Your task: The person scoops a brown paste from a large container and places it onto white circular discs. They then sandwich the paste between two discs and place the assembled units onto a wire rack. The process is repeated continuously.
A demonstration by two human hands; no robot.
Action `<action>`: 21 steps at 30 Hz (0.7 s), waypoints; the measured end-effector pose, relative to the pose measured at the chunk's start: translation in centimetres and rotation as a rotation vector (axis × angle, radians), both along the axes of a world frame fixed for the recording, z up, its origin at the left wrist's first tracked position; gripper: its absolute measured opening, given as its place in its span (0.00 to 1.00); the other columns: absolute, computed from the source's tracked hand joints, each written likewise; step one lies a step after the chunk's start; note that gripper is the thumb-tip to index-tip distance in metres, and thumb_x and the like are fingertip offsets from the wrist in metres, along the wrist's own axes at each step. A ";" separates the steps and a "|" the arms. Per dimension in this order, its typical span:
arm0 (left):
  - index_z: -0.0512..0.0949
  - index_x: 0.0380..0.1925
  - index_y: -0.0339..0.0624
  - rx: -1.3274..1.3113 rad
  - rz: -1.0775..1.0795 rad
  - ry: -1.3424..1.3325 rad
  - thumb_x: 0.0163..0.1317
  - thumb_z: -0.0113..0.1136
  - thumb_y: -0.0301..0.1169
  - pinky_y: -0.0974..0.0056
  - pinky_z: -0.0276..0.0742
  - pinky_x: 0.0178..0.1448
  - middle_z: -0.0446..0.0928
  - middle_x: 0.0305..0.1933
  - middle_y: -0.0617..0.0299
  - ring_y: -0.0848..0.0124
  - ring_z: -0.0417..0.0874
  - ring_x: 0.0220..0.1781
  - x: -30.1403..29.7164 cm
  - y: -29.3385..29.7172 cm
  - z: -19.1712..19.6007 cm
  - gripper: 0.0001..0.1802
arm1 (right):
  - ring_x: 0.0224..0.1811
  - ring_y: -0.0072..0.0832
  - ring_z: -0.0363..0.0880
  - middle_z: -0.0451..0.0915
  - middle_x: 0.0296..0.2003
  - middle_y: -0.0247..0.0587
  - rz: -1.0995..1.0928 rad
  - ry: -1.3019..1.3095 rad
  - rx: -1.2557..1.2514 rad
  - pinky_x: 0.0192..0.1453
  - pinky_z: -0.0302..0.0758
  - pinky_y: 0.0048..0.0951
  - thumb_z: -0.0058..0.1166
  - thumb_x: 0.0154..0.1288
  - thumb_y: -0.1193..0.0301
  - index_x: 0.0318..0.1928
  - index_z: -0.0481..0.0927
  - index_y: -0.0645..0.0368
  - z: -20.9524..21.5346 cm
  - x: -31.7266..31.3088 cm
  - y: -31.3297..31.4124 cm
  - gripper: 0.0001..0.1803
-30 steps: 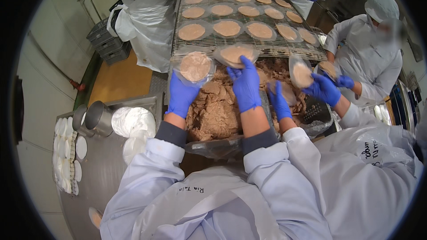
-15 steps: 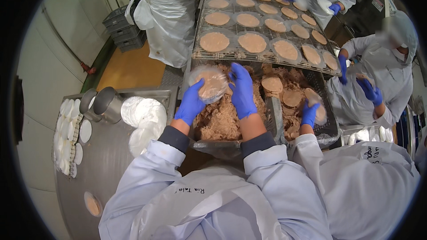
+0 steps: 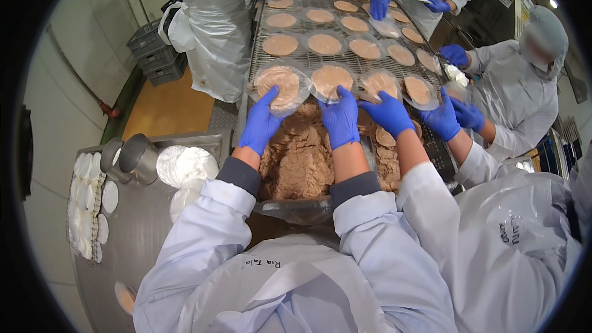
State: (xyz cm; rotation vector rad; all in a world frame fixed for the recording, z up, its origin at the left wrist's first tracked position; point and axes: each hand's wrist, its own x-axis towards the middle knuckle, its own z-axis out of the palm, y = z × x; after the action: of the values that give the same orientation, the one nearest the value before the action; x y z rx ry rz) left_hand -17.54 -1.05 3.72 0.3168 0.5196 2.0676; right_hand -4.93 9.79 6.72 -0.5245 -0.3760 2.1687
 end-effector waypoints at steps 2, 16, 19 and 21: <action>0.61 0.55 0.34 -0.103 0.094 0.112 0.57 0.56 0.31 0.56 0.71 0.56 0.67 0.54 0.51 0.59 0.72 0.53 0.0 -1.4 -1.3 0.27 | 0.54 0.41 0.65 0.62 0.54 0.50 -0.040 -0.037 -0.068 0.57 0.65 0.42 0.43 0.61 0.74 0.59 0.54 0.62 -1.1 0.0 0.1 0.26; 0.70 0.48 0.31 -0.789 0.638 0.405 0.51 0.60 0.31 0.68 0.73 0.45 0.75 0.42 0.58 0.71 0.77 0.41 -1.6 -29.4 -2.3 0.24 | 0.40 0.29 0.77 0.75 0.40 0.41 1.025 -0.295 0.603 0.41 0.75 0.28 0.47 0.60 0.64 0.50 0.69 0.62 -0.7 -5.3 -17.5 0.20; 0.68 0.48 0.28 -1.164 1.027 0.691 0.52 0.59 0.31 0.64 0.73 0.46 0.75 0.43 0.48 0.61 0.78 0.42 -0.8 -38.8 -1.9 0.25 | 0.44 0.35 0.75 0.75 0.42 0.45 0.727 -0.171 0.355 0.47 0.73 0.35 0.47 0.60 0.64 0.49 0.69 0.62 -2.8 -5.1 -13.6 0.19; 0.67 0.49 0.27 -1.721 1.181 0.989 0.53 0.56 0.31 0.60 0.73 0.48 0.74 0.43 0.41 0.54 0.78 0.43 0.3 -44.8 -3.2 0.25 | 0.53 0.43 0.68 0.68 0.52 0.51 0.528 -0.049 0.179 0.54 0.68 0.47 0.50 0.58 0.65 0.52 0.65 0.62 -3.9 -4.7 -9.3 0.23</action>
State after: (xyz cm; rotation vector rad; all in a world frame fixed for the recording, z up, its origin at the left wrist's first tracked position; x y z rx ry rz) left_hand -17.25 -45.87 0.55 -0.1402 3.2802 1.3280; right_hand -9.62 0.51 2.86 -0.4087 -0.8008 2.5923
